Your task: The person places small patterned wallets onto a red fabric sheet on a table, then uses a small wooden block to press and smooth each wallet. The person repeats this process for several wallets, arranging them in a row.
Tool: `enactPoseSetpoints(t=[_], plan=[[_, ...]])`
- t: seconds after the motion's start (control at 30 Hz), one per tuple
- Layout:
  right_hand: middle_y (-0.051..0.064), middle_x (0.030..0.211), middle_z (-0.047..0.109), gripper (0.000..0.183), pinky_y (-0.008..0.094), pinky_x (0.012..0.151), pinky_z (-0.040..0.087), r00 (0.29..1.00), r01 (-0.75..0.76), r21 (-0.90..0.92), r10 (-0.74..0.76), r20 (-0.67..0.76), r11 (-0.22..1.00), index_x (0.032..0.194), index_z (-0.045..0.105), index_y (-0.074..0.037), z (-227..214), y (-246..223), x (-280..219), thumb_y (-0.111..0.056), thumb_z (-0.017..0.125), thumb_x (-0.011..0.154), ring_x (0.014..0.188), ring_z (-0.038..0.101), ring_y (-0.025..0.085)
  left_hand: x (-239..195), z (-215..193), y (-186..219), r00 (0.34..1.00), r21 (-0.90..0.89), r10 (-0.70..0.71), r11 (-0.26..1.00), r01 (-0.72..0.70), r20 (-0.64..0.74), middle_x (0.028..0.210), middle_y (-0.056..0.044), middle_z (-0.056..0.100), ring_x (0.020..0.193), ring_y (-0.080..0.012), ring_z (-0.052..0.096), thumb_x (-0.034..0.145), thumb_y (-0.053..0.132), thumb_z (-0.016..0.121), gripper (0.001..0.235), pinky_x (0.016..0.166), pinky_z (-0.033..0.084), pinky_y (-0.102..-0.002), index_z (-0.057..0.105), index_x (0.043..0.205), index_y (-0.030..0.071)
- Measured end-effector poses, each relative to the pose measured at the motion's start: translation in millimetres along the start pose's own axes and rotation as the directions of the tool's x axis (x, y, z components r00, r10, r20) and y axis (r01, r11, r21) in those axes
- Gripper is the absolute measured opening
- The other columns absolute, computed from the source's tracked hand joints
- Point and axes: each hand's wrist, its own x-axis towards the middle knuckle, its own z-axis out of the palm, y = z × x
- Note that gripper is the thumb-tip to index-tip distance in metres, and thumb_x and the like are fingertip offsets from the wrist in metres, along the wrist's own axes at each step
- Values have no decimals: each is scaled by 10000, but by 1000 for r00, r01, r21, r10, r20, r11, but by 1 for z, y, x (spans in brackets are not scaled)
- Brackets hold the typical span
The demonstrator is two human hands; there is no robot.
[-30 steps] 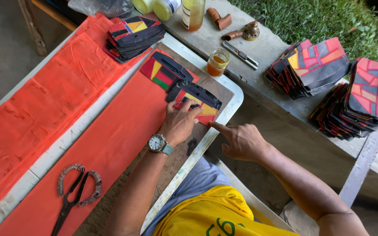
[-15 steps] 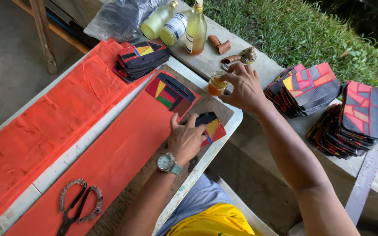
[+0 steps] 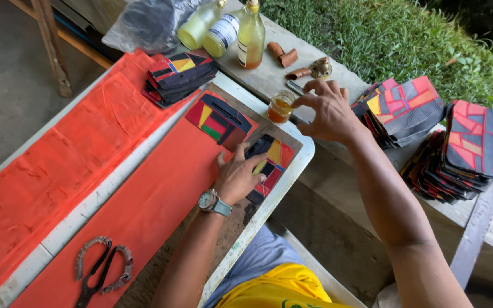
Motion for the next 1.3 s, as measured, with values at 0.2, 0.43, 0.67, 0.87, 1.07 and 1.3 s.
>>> enactPoseSetpoints(t=[0.2, 0.43, 0.67, 0.87, 1.07, 1.3], plan=[[132, 1077, 675, 901, 336, 790, 533, 973, -108, 913, -145, 178, 395, 1576, 369, -169, -25, -30, -81, -152, 767, 768, 867, 644, 190, 5, 5, -12, 999, -29, 41, 999, -40, 33, 1571, -98, 309, 1447, -260, 369, 865, 312, 752, 577, 1135, 152, -709, 566, 1411, 295], [176, 1066, 728, 1122, 301, 657, 583, 767, -600, 761, -93, 634, 246, 1673, 12, -213, 43, -35, -107, -94, 650, 757, 681, 652, 164, 6, 12, -15, 998, -33, 62, 998, -62, -9, 1585, -101, 303, 1452, -262, 378, 859, 297, 761, 610, 1127, 177, -725, 557, 1433, 279], [141, 954, 789, 1002, 310, 618, 601, 662, -600, 558, -36, 748, 573, 1644, 181, -209, 25, -74, -113, -142, 706, 792, 655, 683, 159, 7, 9, -14, 998, -23, 55, 998, -55, 7, 1585, -118, 308, 1438, -275, 395, 865, 298, 764, 607, 1121, 176, -731, 552, 1433, 277], [114, 872, 817, 1057, 339, 795, 595, 823, -214, 462, -96, 559, 861, 1635, 107, -156, 30, -105, -127, -166, 730, 780, 730, 782, 229, 8, 10, -14, 998, -23, 61, 998, -61, -8, 1584, -129, 306, 1388, -289, 469, 851, 296, 783, 608, 1130, 174, -726, 563, 1417, 274], [72, 857, 800, 1024, 400, 703, 598, 791, -219, 62, 139, 596, 974, 1620, 187, -206, 36, -129, -132, -251, 712, 742, 745, 763, 280, 9, 7, -11, 999, -10, 18, 1000, -17, 28, 1597, -110, 295, 1301, -295, 563, 844, 287, 787, 614, 1155, 156, -715, 559, 1414, 292], [80, 685, 707, 927, 427, 562, 554, 781, 4, -202, 123, 612, 979, 1635, 252, -252, 51, -146, -140, -300, 684, 817, 575, 700, 287, 12, 14, -17, 999, -12, 33, 999, -33, -1, 1566, -100, 322, 1314, -285, 546, 817, 285, 800, 614, 1130, 180, -701, 572, 1387, 301]])
